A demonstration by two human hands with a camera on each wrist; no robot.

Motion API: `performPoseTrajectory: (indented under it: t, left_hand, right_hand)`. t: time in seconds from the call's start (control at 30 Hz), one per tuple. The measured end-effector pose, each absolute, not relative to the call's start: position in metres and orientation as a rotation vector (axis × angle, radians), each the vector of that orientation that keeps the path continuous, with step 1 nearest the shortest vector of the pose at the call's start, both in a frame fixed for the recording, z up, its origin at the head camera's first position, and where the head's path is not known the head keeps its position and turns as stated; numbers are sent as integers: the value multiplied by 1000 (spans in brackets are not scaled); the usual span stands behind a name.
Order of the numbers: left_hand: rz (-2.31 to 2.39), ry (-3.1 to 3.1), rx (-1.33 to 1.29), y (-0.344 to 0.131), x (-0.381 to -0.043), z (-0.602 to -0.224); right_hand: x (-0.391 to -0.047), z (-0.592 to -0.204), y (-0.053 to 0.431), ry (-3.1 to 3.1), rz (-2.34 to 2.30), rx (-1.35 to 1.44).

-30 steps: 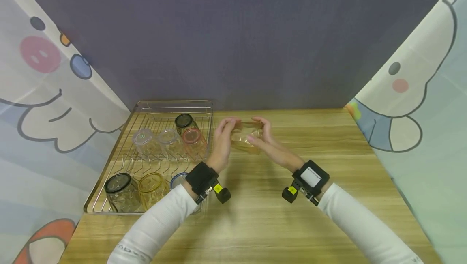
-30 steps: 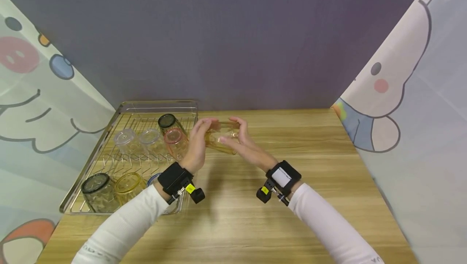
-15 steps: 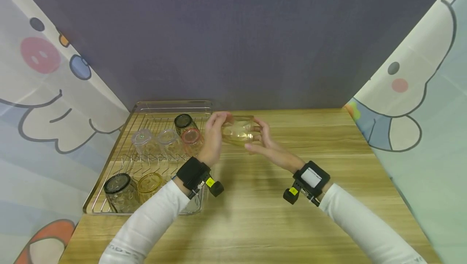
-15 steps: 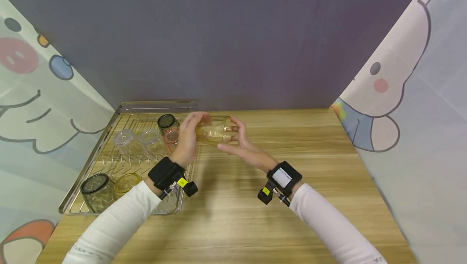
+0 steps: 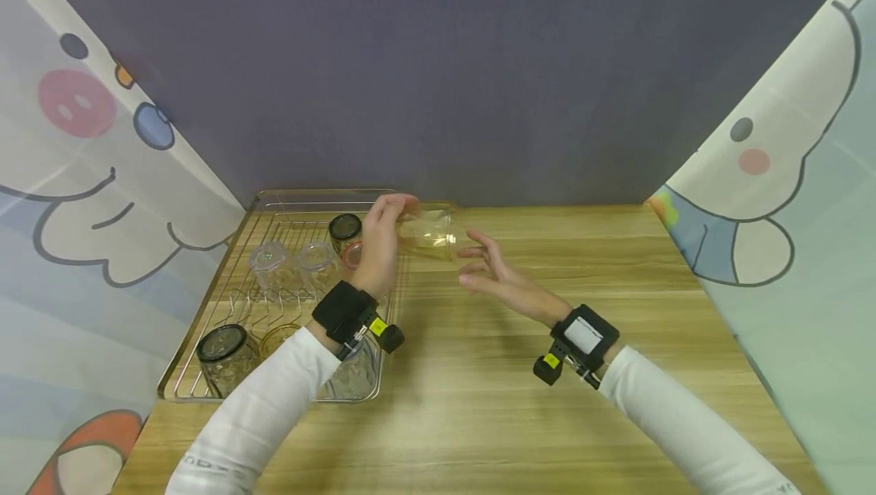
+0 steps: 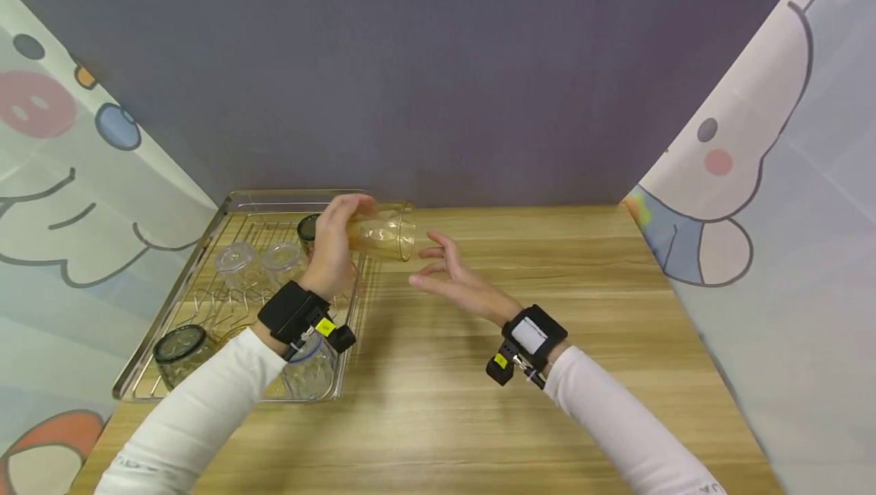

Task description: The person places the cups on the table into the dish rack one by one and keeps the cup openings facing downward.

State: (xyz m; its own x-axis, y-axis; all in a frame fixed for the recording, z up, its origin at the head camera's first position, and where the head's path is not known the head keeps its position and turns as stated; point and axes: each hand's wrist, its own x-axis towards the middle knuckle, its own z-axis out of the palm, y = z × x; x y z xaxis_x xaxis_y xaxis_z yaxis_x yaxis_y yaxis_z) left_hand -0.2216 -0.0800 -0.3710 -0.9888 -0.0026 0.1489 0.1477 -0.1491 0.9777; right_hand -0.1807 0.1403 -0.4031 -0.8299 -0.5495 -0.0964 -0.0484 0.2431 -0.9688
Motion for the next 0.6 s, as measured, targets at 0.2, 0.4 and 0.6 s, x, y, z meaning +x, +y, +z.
performPoseTrajectory:
  t: [0.2, 0.4, 0.6]
  left_hand:
    - [-2251, -2014, -110, -97, -228, -363]
    - [-2118, -2049, -108, -118, -239, -357]
    - [-2033, -2028, -49, -140, -248, -351]
  right_hand:
    - [-183, -404, 145, 2143, -1540, -524]
    - [-187, -405, 150, 2178, -1501, -537]
    - [-190, -409, 158, 2183, -1462, -533]
